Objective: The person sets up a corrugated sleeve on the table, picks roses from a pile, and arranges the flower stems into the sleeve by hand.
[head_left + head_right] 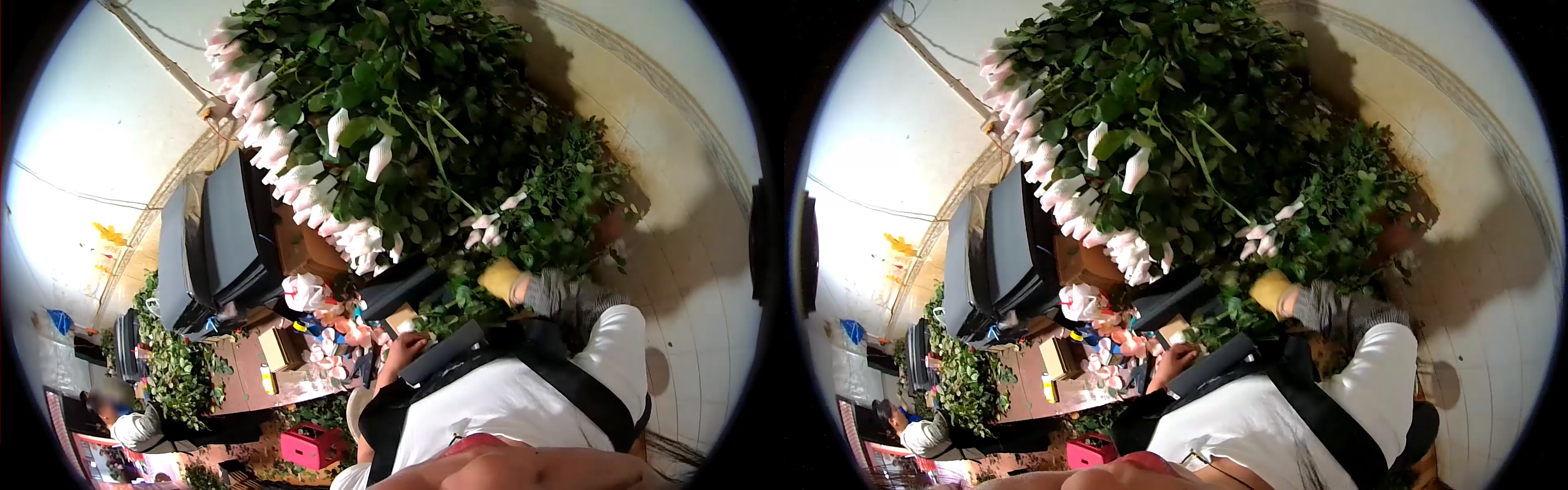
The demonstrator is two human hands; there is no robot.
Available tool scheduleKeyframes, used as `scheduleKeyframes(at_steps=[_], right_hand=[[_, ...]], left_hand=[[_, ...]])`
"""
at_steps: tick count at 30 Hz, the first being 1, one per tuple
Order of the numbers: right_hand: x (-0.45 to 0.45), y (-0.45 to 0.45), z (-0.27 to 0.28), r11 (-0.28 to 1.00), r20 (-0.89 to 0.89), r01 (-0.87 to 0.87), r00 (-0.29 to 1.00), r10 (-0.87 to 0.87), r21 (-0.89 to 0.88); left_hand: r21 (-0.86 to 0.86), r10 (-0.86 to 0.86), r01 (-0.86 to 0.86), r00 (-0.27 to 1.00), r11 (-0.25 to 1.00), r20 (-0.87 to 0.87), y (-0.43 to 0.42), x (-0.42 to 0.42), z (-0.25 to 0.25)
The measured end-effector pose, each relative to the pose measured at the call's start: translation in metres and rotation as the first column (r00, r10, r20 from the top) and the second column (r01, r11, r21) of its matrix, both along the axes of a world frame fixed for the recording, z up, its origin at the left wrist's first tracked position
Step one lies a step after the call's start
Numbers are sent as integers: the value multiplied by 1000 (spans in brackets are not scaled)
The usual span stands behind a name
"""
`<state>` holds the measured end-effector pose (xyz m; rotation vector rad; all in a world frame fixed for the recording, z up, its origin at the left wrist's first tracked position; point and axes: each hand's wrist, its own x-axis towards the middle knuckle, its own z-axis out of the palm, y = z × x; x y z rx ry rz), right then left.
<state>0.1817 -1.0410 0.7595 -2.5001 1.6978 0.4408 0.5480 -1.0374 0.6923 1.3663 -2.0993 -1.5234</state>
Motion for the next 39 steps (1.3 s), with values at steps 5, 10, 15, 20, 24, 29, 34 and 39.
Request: scheduleKeyframes(at_steps=[5, 10, 15, 20, 24, 29, 34, 39], right_hand=[[12, 30, 18, 994, 92, 102, 990, -105, 35], [-36, 25, -87, 973, 509, 36, 848, -151, 229], [-36, -91, 134, 934, 833, 227, 541, 115, -277], [-25, -207, 295, 293, 239, 129, 894, 378, -947], [2, -248, 298, 445, 213, 87, 946, 243, -891], [51, -151, 292, 337, 137, -142, 720, 680, -931], [43, -88, 208, 587, -42, -474, 800, 599, -656], [55, -42, 90, 905, 93, -284, 940, 328, -316]], left_hand=[[-586, -52, 193, 967, 787, 249, -3, -10, 46], [-743, 14, 280, 932, 608, 362, -9, -13, 46], [-415, 48, -11, 996, 910, 77, -1, -6, 18], [-455, -34, 50, 998, 889, 44, -5, 1, 10], [-431, -52, 68, 997, 900, 47, -7, 1, 13], [-406, -23, 25, 1000, 914, 11, -6, -2, 9], [-453, -60, 68, 998, 889, 32, -7, -4, 11], [-518, -89, 99, 995, 850, 43, -8, -2, 9]])
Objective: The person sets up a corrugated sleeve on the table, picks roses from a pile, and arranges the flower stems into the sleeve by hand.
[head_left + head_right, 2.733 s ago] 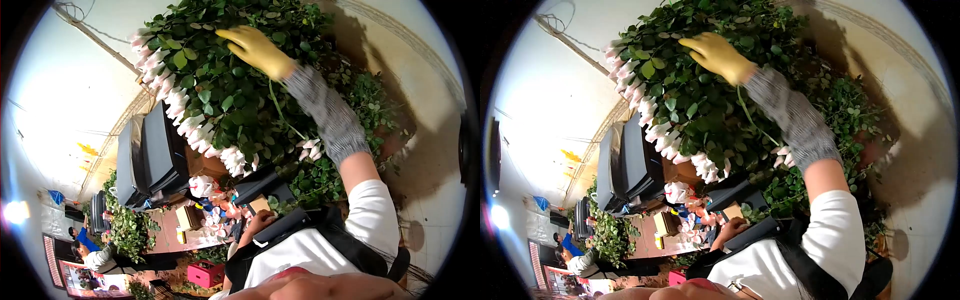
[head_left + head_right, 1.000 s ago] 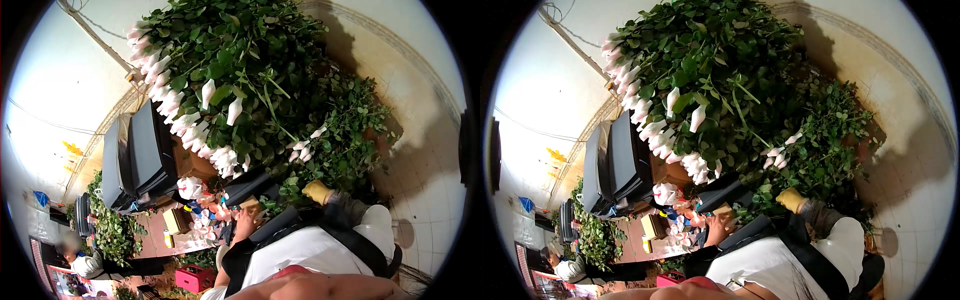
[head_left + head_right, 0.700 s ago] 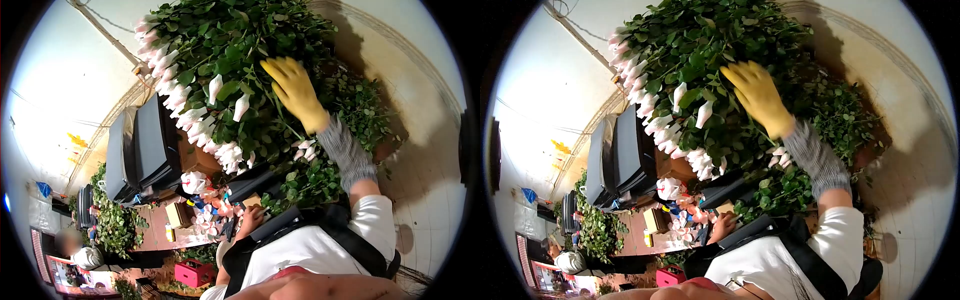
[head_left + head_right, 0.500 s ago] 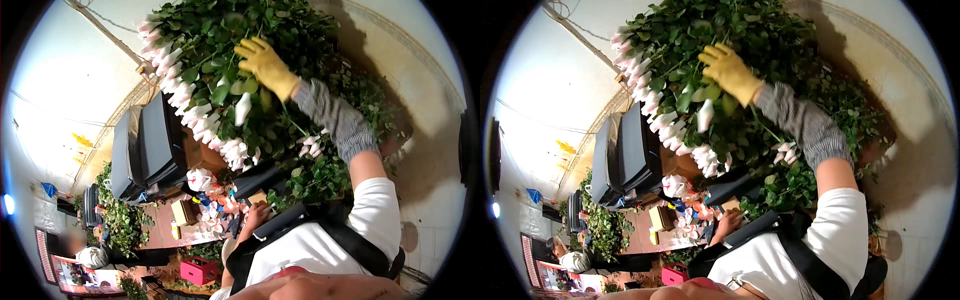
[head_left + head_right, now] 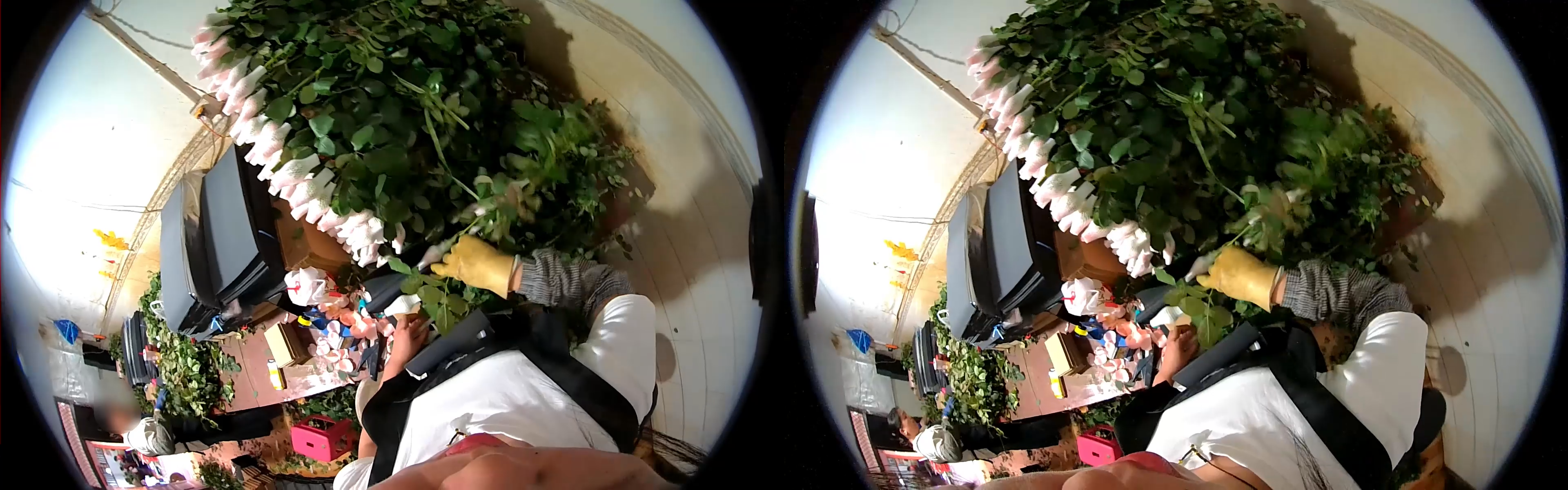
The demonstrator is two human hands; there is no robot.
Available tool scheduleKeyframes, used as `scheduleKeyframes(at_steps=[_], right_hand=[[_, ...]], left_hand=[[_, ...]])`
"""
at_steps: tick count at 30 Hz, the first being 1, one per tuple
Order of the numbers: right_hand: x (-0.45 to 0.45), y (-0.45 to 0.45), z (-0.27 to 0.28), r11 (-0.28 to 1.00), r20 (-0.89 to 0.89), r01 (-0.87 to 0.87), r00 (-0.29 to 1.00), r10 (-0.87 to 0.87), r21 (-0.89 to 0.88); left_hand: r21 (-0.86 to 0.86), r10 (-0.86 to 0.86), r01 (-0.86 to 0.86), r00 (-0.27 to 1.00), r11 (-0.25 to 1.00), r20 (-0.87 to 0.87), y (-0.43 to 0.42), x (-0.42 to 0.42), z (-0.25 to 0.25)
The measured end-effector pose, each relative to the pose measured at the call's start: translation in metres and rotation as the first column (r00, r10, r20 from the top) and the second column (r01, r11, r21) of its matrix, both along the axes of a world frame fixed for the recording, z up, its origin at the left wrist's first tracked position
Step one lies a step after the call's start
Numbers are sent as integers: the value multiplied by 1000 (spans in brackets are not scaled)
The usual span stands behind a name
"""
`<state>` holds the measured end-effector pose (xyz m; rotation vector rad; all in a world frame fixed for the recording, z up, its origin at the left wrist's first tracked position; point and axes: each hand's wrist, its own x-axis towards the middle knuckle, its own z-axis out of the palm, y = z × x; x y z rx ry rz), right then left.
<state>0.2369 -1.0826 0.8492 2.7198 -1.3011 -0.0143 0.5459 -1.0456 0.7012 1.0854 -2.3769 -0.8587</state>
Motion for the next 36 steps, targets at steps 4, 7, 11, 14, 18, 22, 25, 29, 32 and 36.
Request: scheduleKeyframes(at_steps=[4, 7, 11, 14, 18, 22, 25, 29, 32, 36], right_hand=[[0, 26, -145, 950, 114, 154, 975, -190, 272], [6, 36, -162, 966, 244, 165, 946, -212, 199], [12, 36, -154, 937, 1, 169, 984, -177, 307], [-7, 41, -126, 924, 262, 50, 952, -160, 380], [-47, 35, -54, 917, 245, 297, 899, -363, 267], [-69, 38, -119, 907, 79, 353, 922, -379, 229], [-33, 48, -98, 945, 224, 325, 925, -307, -48], [-3, 72, -71, 870, 424, 493, 787, -448, 4], [-10, 76, -98, 740, 239, 640, 700, -673, 209], [-44, 76, -111, 699, 200, 459, 740, -642, 548]], left_hand=[[47, -1, 3, 999, 999, -38, 0, -8, 18], [-123, -82, 124, 952, 985, 295, -4, -9, 26], [-440, -132, 342, 888, 830, 441, -18, -22, 47], [-382, -178, 362, 881, 850, 438, -21, -15, 37], [-202, -86, 207, 870, 957, 486, -16, -16, 33], [-341, -162, 367, 850, 866, 502, -24, -13, 30], [-306, -200, 380, 851, 873, 487, -28, -5, 20], [-195, -8, 55, 972, 979, 236, -4, 26, -20], [-247, 32, -3, 993, 969, 111, 1, 3, 7], [-156, -1, 17, 995, 988, 102, -5, -7, 20]])
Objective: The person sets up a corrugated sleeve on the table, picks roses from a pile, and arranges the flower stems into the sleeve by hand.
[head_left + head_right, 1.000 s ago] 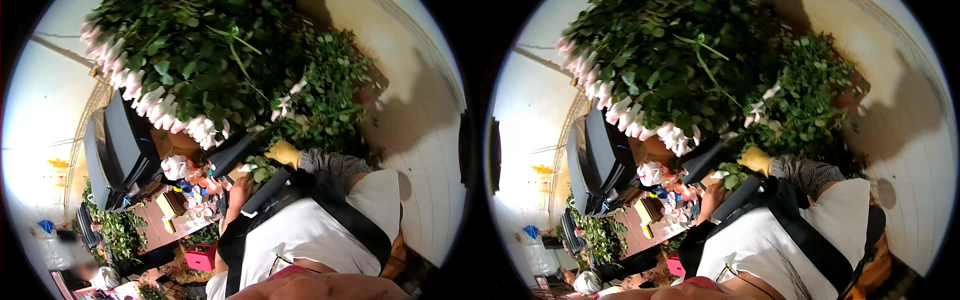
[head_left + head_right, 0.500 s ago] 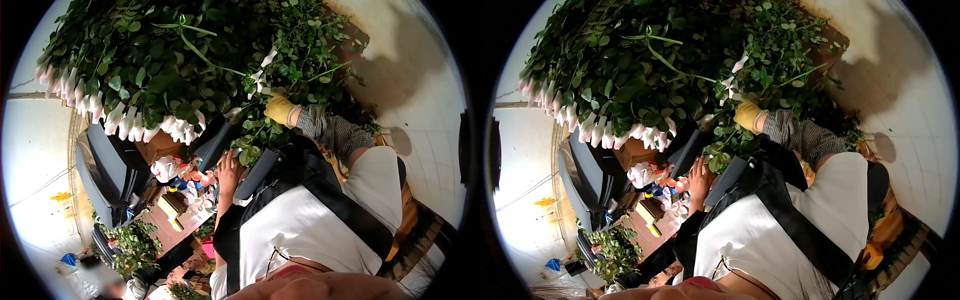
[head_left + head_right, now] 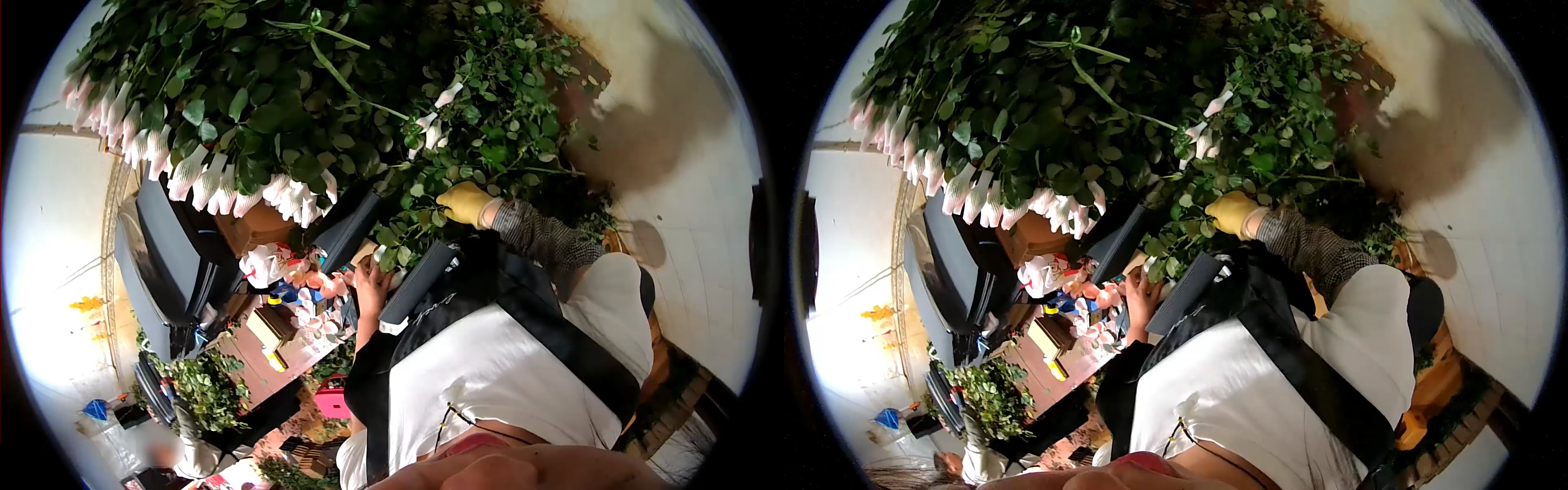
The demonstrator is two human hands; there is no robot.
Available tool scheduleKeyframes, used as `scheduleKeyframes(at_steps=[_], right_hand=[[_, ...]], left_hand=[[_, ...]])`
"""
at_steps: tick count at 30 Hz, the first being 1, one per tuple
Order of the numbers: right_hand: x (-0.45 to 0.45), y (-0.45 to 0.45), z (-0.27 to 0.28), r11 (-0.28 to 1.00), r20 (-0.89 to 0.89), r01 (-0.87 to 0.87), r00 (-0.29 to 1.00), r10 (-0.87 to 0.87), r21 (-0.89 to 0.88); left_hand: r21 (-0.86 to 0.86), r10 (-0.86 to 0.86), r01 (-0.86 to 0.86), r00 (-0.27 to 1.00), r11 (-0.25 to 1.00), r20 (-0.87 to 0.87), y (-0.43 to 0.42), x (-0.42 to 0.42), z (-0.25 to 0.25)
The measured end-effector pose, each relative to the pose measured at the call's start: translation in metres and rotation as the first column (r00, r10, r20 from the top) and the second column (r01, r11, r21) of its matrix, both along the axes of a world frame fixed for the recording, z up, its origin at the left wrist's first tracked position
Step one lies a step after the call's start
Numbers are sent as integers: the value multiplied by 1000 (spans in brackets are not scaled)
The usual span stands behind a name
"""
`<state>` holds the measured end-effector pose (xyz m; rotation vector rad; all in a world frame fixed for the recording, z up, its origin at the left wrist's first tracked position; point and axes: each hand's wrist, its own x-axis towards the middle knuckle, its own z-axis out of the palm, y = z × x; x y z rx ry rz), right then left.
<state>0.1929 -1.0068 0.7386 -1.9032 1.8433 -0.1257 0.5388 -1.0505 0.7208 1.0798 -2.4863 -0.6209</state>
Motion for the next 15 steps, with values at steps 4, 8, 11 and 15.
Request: scheduleKeyframes(at_steps=[4, 8, 11, 15], right_hand=[[-21, -36, 53, 974, 614, 208, 758, -220, 91], [-25, -62, -5, 825, -228, 98, 937, -265, -556], [-34, -74, -48, 932, -166, 178, 957, -239, -315], [-8, -54, 29, 694, 57, 232, 963, -265, -682]], left_hand=[[-86, -90, 101, 989, 991, 120, -7, -1, 15], [-163, -91, 141, 955, 976, 282, -15, -4, 11], [-194, -113, 187, 934, 963, 340, -17, -1, 11], [-183, -7, 83, 925, 980, 379, -3, 2, 4]])
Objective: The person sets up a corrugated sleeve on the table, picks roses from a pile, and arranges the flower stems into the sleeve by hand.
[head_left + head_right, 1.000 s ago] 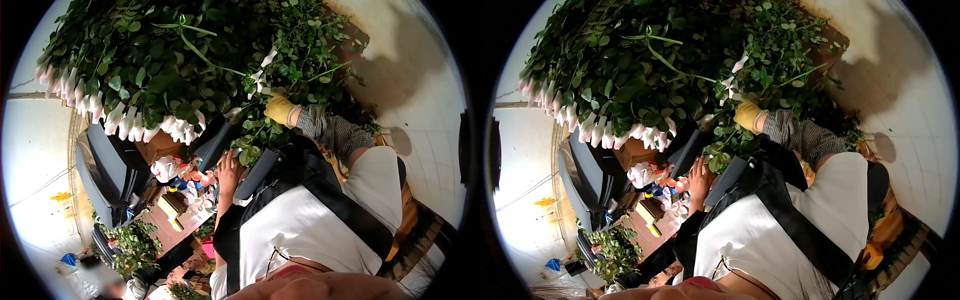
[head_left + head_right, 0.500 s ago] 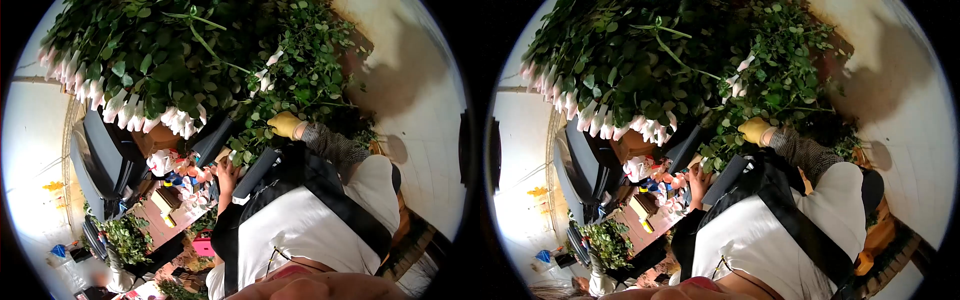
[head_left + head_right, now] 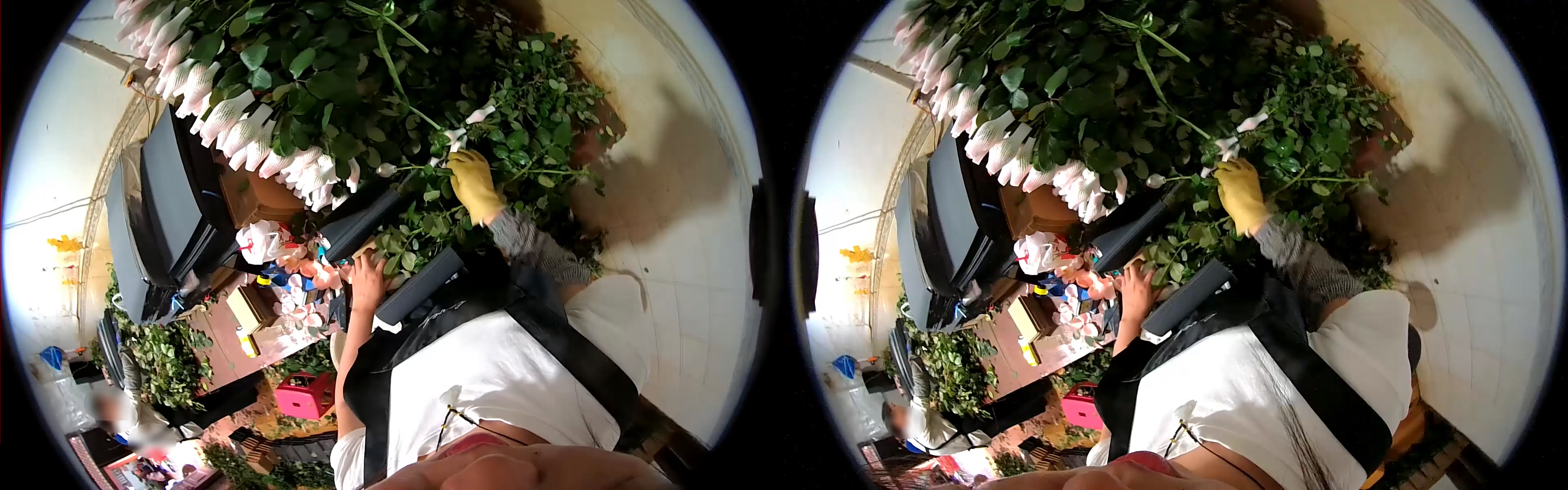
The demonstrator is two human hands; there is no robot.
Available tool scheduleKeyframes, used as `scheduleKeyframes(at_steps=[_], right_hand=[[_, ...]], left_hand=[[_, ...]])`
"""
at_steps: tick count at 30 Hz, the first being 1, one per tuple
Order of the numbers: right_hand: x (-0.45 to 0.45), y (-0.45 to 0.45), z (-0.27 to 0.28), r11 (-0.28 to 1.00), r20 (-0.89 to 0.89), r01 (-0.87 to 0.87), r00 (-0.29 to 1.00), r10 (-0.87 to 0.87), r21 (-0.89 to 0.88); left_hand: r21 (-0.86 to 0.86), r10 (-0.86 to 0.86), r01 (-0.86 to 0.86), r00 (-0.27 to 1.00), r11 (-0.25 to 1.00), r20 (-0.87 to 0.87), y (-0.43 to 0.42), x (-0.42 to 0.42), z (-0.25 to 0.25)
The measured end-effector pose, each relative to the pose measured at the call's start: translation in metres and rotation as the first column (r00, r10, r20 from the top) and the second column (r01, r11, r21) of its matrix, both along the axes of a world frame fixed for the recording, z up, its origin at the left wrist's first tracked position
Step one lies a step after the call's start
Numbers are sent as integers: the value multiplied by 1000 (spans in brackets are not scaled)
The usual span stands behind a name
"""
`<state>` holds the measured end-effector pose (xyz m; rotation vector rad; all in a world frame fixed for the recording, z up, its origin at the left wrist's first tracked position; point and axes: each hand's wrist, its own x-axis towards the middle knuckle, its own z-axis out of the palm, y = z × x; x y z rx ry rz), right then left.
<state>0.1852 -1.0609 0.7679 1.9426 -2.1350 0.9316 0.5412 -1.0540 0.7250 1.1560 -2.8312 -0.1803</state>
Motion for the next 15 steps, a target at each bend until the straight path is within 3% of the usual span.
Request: scheduleKeyframes(at_steps=[3, 6, 7, 9, 10, 11, 13, 14, 15], right_hand=[[14, 20, 66, 986, -14, 115, 993, -118, -125], [7, 35, 86, 968, 161, 149, 980, -117, -201], [10, 38, 87, 967, 250, 126, 966, -69, -222], [6, 40, 67, 933, 212, -97, 961, 178, -346], [18, 41, 79, 884, 195, -255, 916, 351, -392], [28, 47, 76, 879, 153, -372, 890, 429, -299], [52, 58, 53, 836, 72, -533, 836, 544, -130], [58, 63, 56, 845, 18, -534, 845, 534, -39], [59, 63, 61, 849, -37, -525, 849, 527, 52]], left_hand=[[150, 141, -122, 983, 981, -121, 6, -1, -3], [290, 251, -143, 889, 946, -383, 10, 4, -19], [289, 251, -143, 889, 947, -383, 10, 6, -25], [260, 229, -113, 850, 959, -475, 11, 7, -30], [358, 273, -93, 825, 929, -494, 11, 6, -26], [396, 282, -86, 837, 914, -470, 11, 5, -22], [261, 251, -142, 856, 955, -451, 5, 7, -54], [328, 184, 24, 788, 944, -588, 13, -2, -2], [544, 373, 19, 708, 839, -599, 10, 0, -18]])
